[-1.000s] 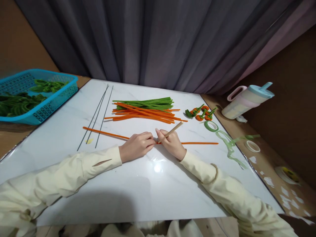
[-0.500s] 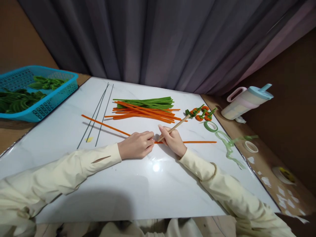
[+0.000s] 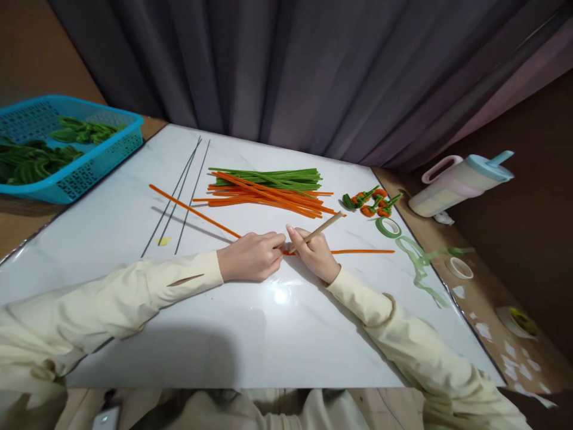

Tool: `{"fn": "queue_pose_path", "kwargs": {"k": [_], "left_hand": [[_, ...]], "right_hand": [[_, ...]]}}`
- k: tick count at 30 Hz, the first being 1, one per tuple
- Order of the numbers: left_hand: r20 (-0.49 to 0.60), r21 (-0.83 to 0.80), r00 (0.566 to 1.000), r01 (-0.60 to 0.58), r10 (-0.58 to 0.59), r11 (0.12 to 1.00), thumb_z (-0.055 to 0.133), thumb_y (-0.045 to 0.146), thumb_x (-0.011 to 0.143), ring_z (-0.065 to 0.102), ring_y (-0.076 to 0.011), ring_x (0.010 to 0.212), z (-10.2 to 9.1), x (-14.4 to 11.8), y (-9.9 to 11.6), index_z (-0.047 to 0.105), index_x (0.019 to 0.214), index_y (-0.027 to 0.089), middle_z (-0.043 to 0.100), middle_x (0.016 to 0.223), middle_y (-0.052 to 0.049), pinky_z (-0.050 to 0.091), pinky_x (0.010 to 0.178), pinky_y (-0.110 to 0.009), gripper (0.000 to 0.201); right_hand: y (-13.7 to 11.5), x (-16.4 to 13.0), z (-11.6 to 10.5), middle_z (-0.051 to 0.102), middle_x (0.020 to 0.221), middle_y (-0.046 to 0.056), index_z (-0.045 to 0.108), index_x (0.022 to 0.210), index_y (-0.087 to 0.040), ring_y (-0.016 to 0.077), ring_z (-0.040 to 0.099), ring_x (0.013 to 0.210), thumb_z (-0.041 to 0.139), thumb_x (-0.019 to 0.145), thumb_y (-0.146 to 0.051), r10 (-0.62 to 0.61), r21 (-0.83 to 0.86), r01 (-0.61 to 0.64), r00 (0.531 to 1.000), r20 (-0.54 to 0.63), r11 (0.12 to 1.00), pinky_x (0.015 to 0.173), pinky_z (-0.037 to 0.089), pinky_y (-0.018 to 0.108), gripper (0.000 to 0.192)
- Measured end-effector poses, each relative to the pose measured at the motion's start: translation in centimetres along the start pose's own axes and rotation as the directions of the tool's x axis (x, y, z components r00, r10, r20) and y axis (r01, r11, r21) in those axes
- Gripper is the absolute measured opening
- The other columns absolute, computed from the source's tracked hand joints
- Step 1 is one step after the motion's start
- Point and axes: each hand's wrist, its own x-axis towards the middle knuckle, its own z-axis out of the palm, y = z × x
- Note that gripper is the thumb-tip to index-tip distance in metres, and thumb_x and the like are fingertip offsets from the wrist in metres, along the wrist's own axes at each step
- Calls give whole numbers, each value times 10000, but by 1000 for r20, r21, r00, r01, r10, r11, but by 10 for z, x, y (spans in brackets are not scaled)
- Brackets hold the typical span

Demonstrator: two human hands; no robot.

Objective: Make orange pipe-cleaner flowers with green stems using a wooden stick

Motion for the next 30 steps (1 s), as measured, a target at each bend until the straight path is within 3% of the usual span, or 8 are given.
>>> {"fn": "queue_pose_path", "kwargs": {"k": [5,17,23,27,30], "left_hand": [[-17,23,1000,-23,24,999,374,168,886,528,-149,657,-1,1,1,605,771,111,567,805,-70,328,392,-255,264],[75,39,997,-20,17,999,383,167,876,551,-186,719,1,1,1,622,811,100,576,813,-95,401,436,-247,257],[60,13,998,-1,0,1000,375,169,884,546,-182,712,-2,0,2,621,795,106,566,832,-93,401,441,-263,269],[39,-75,998,57,-55,996,401,158,883,541,-150,694,-6,0,0,623,770,117,553,843,-76,452,555,-258,253],[47,-113,997,61,-56,992,423,144,869,542,-147,702,-6,1,-1,631,773,111,554,850,-78,466,615,-263,232]], "right_hand": [[-2,-1,-3,398,408,-43,406,487,-197,83,374,392,382,891,-557,171,183,-160,984,-41,970,450,347,226,542],[-1,0,4,464,520,-23,409,548,-204,101,464,495,340,926,-490,-41,-51,44,997,60,998,526,376,223,478],[-3,-1,3,450,469,-27,402,509,-203,99,439,454,363,890,-571,42,9,-43,999,15,999,483,369,225,532],[-4,0,0,407,394,-42,398,503,-202,90,394,388,345,866,-634,163,147,-153,985,-54,977,428,350,225,566],[-5,1,-1,398,385,-47,396,504,-202,85,379,377,347,873,-621,167,176,-152,983,-73,973,427,345,224,560]]}}
